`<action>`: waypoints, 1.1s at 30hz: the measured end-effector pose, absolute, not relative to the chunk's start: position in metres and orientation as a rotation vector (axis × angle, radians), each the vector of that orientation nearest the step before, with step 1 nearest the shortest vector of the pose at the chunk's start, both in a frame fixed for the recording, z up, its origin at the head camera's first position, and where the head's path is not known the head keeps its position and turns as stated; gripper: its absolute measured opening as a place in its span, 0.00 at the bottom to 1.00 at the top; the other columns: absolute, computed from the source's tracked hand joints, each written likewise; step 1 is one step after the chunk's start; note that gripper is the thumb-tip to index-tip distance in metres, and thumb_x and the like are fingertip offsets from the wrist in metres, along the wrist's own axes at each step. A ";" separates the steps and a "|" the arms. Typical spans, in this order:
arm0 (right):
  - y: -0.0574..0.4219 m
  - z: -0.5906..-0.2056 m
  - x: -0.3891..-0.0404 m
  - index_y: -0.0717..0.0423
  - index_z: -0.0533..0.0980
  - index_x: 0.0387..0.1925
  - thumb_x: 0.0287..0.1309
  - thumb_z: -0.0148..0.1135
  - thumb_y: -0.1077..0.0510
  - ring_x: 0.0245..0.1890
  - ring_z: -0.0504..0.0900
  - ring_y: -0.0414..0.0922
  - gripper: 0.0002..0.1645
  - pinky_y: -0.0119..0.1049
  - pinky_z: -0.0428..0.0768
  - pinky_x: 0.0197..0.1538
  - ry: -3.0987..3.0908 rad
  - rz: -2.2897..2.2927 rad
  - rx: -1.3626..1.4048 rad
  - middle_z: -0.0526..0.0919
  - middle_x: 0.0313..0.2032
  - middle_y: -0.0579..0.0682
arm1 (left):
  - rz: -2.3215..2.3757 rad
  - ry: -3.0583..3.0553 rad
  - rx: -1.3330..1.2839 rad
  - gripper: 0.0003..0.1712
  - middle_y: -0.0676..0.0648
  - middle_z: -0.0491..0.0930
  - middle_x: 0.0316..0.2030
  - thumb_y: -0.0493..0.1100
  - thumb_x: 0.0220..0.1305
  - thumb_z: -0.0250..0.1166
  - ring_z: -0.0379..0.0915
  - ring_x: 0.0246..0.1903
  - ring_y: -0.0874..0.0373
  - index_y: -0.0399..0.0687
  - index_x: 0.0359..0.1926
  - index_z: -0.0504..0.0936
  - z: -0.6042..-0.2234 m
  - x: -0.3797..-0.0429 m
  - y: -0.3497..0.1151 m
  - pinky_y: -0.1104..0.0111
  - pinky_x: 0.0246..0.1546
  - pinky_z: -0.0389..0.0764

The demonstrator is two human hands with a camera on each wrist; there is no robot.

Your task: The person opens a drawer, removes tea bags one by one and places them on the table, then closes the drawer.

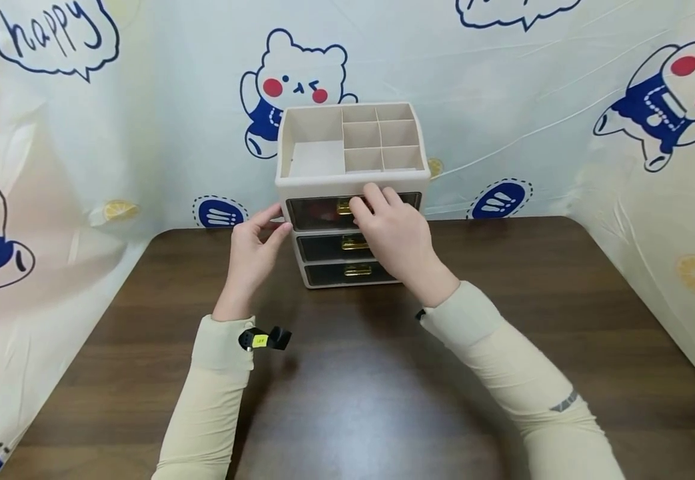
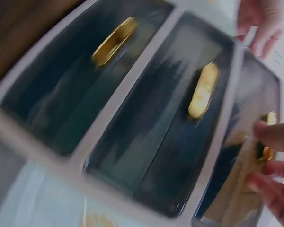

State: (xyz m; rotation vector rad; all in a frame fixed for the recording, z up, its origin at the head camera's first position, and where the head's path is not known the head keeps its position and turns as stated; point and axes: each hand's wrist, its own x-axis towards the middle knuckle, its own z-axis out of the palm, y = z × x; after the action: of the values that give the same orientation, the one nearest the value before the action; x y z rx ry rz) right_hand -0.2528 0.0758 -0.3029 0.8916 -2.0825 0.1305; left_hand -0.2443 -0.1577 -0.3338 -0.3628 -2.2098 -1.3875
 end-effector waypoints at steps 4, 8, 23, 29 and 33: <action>0.079 -0.299 -0.259 0.65 0.70 0.32 0.63 0.48 0.67 0.28 0.69 0.52 0.05 0.40 0.72 0.18 -1.998 -0.027 0.999 0.72 0.32 0.57 | -1.384 -2.225 -0.369 0.21 0.41 0.77 0.49 0.35 0.60 0.62 0.74 0.41 0.56 0.41 0.55 0.75 -0.334 -0.243 -0.160 0.57 0.39 0.78; 0.082 -0.298 -0.262 0.65 0.69 0.29 0.64 0.37 0.71 0.24 0.68 0.52 0.13 0.38 0.65 0.13 -1.906 -0.108 1.070 0.72 0.30 0.57 | -1.399 -2.242 -0.342 0.21 0.43 0.77 0.49 0.36 0.60 0.62 0.74 0.41 0.56 0.43 0.55 0.75 -0.335 -0.242 -0.161 0.58 0.39 0.79; 0.092 -0.302 -0.230 0.66 0.73 0.30 0.62 0.47 0.69 0.29 0.71 0.55 0.08 0.37 0.62 0.11 -1.689 -0.063 1.160 0.76 0.30 0.58 | -1.418 -2.274 -0.411 0.19 0.43 0.78 0.46 0.36 0.60 0.62 0.74 0.39 0.57 0.43 0.53 0.76 -0.335 -0.241 -0.168 0.57 0.35 0.78; 0.098 -0.301 -0.213 0.64 0.74 0.32 0.61 0.49 0.69 0.35 0.74 0.56 0.07 0.39 0.66 0.14 -1.645 -0.067 1.141 0.77 0.30 0.56 | -1.410 -2.302 -0.438 0.19 0.44 0.78 0.47 0.39 0.59 0.63 0.74 0.39 0.58 0.44 0.52 0.76 -0.335 -0.238 -0.171 0.57 0.37 0.79; 0.096 -0.296 -0.204 0.64 0.74 0.30 0.62 0.48 0.69 0.34 0.75 0.56 0.08 0.40 0.67 0.14 -1.605 -0.042 1.145 0.76 0.27 0.55 | -1.351 -2.305 -0.425 0.19 0.44 0.79 0.47 0.39 0.59 0.63 0.75 0.39 0.58 0.43 0.53 0.76 -0.333 -0.239 -0.169 0.58 0.36 0.79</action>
State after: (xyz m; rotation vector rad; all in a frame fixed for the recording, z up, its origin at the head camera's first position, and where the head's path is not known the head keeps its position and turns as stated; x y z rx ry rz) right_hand -0.2036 0.0965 -0.2964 1.1446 -1.6052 -0.0420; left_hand -0.2394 -0.1690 -0.3331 -0.4247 -2.3053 -1.3514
